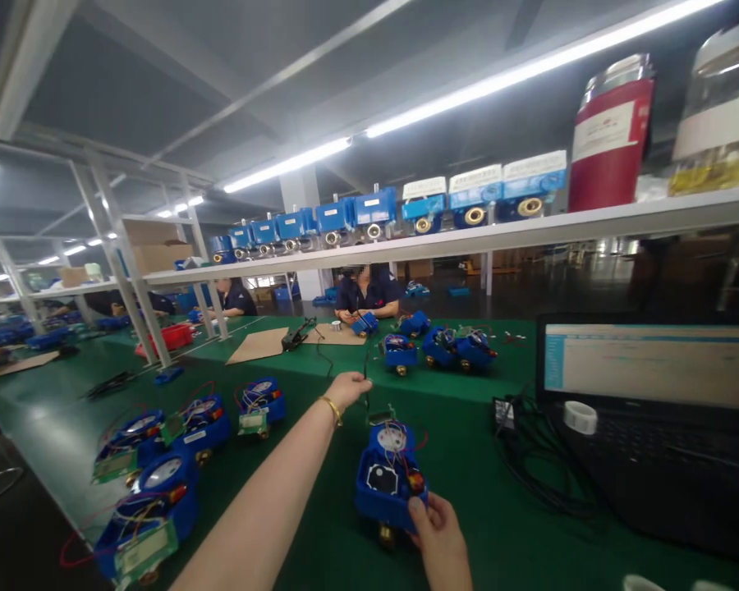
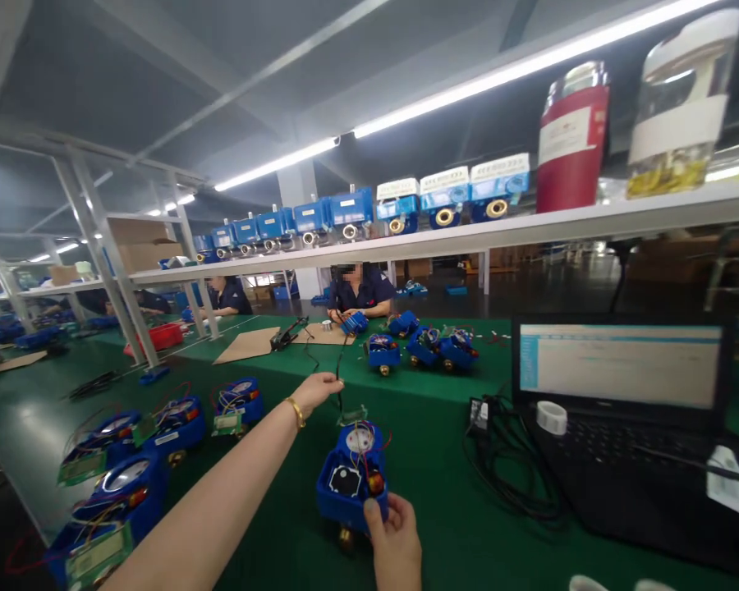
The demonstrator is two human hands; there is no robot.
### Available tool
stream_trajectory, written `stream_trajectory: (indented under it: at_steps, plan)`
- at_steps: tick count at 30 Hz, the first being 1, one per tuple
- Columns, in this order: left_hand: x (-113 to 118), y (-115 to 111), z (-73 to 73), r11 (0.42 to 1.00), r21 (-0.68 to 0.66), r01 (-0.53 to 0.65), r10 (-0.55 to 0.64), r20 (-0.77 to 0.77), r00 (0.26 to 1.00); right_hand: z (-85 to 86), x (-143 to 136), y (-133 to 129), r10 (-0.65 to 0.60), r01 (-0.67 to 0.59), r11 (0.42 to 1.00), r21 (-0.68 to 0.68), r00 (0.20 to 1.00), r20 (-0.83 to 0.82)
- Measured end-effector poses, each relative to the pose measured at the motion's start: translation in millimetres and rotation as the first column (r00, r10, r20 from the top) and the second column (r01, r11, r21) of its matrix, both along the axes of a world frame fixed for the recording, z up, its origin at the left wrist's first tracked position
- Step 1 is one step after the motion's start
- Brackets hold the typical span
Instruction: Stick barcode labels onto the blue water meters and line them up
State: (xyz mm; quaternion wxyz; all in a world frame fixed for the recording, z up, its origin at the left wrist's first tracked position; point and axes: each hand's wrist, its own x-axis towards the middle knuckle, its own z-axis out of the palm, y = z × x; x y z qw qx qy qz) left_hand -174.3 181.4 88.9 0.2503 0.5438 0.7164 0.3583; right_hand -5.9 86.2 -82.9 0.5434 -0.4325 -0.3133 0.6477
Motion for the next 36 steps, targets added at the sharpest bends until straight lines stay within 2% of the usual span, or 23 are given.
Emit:
stream_trajectory:
  at_steps: [3,6,7,9,12,15,18,21,25,31,36]
  plan:
    - [-34,-1,15.9,0.999,-0.026,-0.035,0.034,-0.039,0.999,4.6,2,-3,-0.014,0.013,1.000,0.016,1.000,0.017]
    - [-73,-8,28.4,0.977,0.004,-0.211,0.211,-0.095,0.973,7.7,1,-5,-0.052,0.051,0.998,0.024,0.999,0.016]
    - [-81,-12,28.1,0.964,0.006,-0.267,0.266,-0.108,0.958,8.5,0,-5,-0.060,0.059,0.998,0.025,0.998,0.013]
    - [-88,-22,18.5,0.945,-0.032,-0.326,0.320,-0.114,0.940,10.6,-1,-6,-0.077,0.076,0.997,0.027,0.997,0.011]
    - [-73,-41,-13.0,0.943,-0.174,-0.284,0.281,-0.040,0.959,15.5,0,-7,-0.092,0.092,0.996,0.015,0.996,0.016]
    - [-43,-60,-45.1,0.937,-0.304,-0.170,0.219,0.134,0.967,21.0,3,-7,-0.088,0.088,0.996,-0.001,0.995,0.035]
    - [-21,-77,-60.0,0.940,-0.336,-0.054,0.173,0.333,0.927,24.9,11,-9,-0.063,0.063,0.998,-0.004,0.996,0.070]
    - [-12,-95,-60.3,0.951,-0.309,0.027,0.135,0.491,0.861,26.9,23,-13,-0.022,0.022,1.000,-0.004,0.993,0.115]
    - [-8,-125,-55.8,0.951,-0.299,0.079,0.124,0.601,0.790,29.4,46,-22,0.044,-0.042,0.999,-0.019,0.982,0.181]
    - [11,-174,-46.7,0.969,-0.242,0.049,0.129,0.666,0.735,33.3,68,-28,0.148,-0.139,0.989,-0.054,0.958,0.243]
    - [23,-192,-43.2,0.975,-0.220,0.009,0.145,0.671,0.727,37.9,77,-30,0.138,-0.140,0.990,-0.023,0.918,0.373]
